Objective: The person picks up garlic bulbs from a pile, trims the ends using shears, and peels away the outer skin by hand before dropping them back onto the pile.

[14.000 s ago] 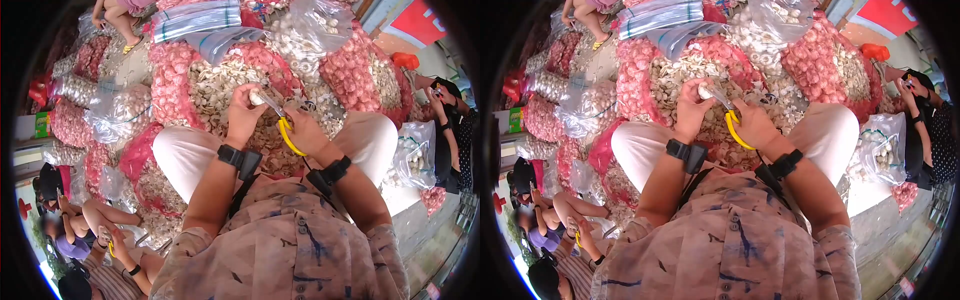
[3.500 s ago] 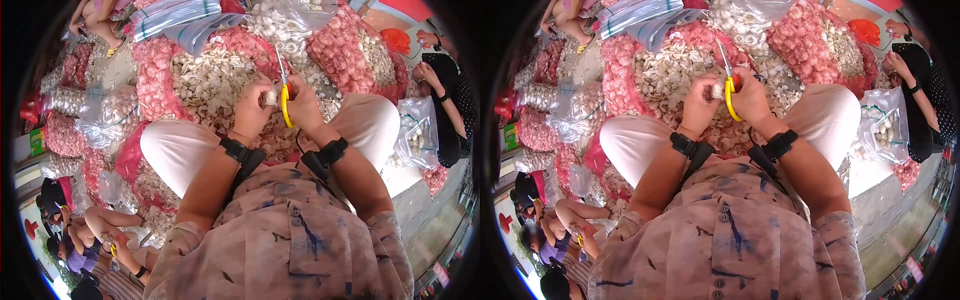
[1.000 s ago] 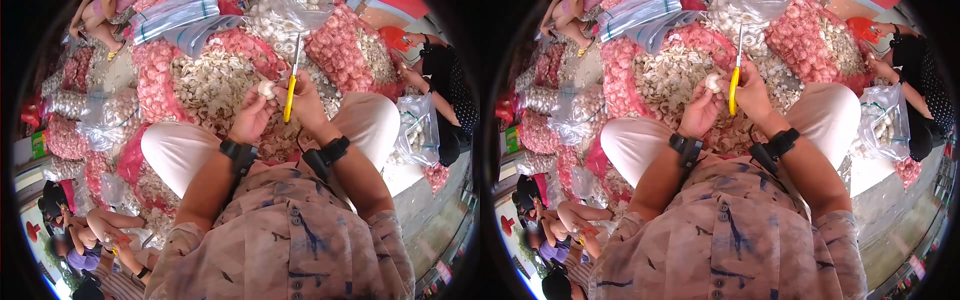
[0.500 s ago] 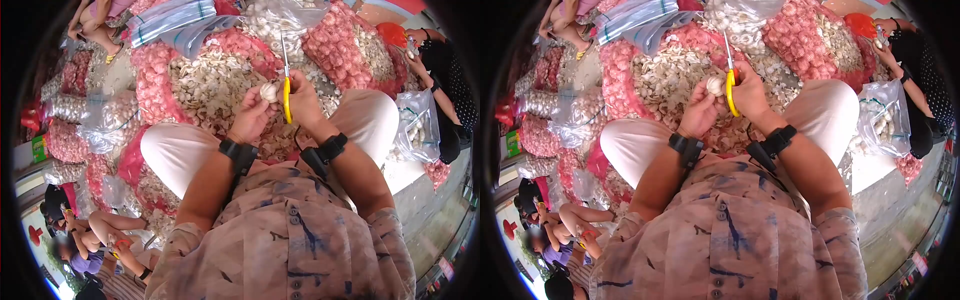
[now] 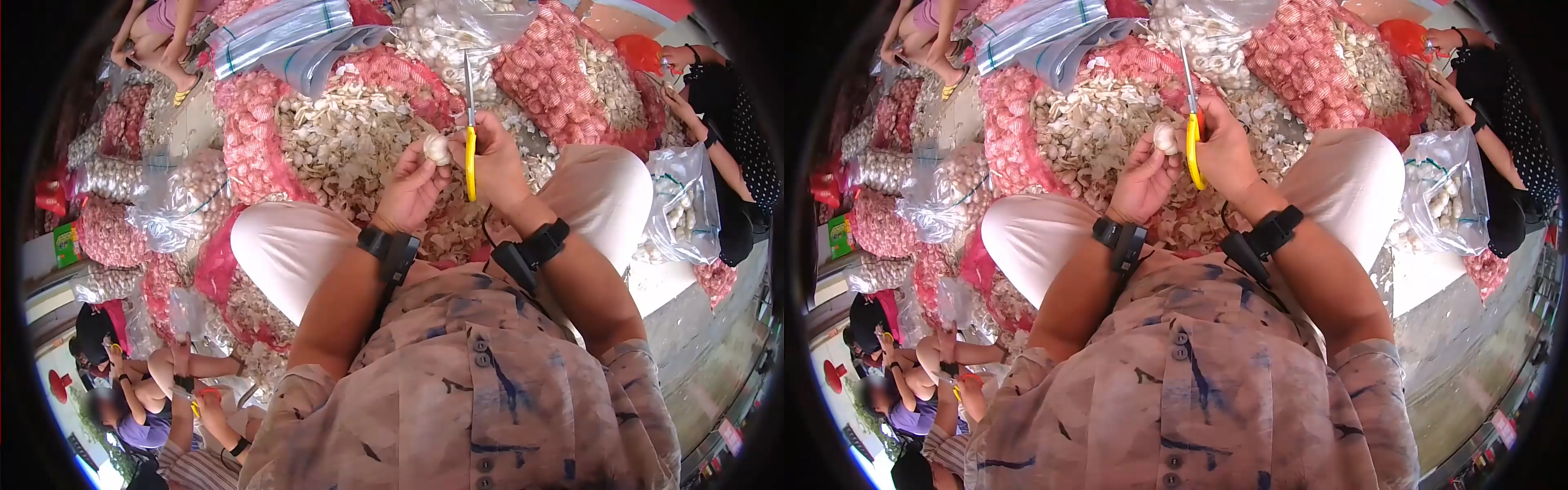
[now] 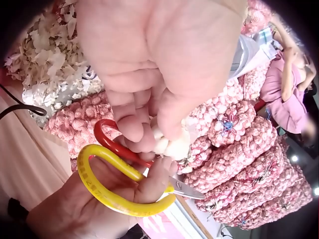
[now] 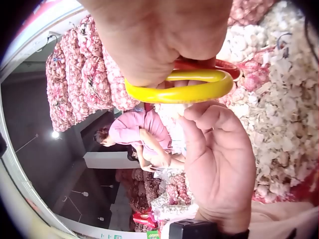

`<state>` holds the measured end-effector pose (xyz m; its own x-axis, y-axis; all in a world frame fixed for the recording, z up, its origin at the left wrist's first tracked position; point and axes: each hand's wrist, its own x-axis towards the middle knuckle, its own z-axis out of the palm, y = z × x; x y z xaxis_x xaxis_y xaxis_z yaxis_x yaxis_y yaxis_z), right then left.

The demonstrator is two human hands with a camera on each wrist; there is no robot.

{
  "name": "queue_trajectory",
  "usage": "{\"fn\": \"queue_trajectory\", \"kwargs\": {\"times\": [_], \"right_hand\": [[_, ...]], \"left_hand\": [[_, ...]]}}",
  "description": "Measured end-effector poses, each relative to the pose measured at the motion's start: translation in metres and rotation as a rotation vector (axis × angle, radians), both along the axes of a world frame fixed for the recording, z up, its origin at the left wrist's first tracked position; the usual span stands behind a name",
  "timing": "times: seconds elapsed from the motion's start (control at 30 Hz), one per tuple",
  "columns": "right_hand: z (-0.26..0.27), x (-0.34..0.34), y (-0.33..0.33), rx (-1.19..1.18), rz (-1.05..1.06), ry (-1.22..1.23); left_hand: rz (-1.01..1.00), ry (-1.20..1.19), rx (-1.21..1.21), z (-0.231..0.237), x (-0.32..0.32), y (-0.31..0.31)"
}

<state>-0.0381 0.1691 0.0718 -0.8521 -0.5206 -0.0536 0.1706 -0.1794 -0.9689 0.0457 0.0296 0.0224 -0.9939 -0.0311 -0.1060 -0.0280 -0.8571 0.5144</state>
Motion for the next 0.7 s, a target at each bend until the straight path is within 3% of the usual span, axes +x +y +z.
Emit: {"fn": "queue_trajectory", "kwargs": {"times": [0.37, 0.47, 0.53, 0.67, 0.7], "right_hand": [[0.0, 0.0, 0.001, 0.035, -0.061, 0.077], [0.006, 0.003, 0.001, -0.02, 0.008, -0.027], [0.0, 0.002, 0.002, 0.095, 0.01, 0.087], [-0.005, 0.004, 0.0, 0.2, -0.074, 0.174], [-0.005, 0.006, 0.0, 0.2, -0.06, 0.215]], "left_hand": [[-0.024, 0.012, 0.199, -0.006, 0.0, -0.001], [-0.018, 0.047, 0.178, -0.007, -0.001, 0.0], [0.025, -0.031, 0.013, 0.004, -0.002, 0.003], [-0.027, -0.04, 0.002, 0.008, -0.003, 0.0], [-0.021, -0.063, -0.093, 0.009, -0.002, 0.002]]}}
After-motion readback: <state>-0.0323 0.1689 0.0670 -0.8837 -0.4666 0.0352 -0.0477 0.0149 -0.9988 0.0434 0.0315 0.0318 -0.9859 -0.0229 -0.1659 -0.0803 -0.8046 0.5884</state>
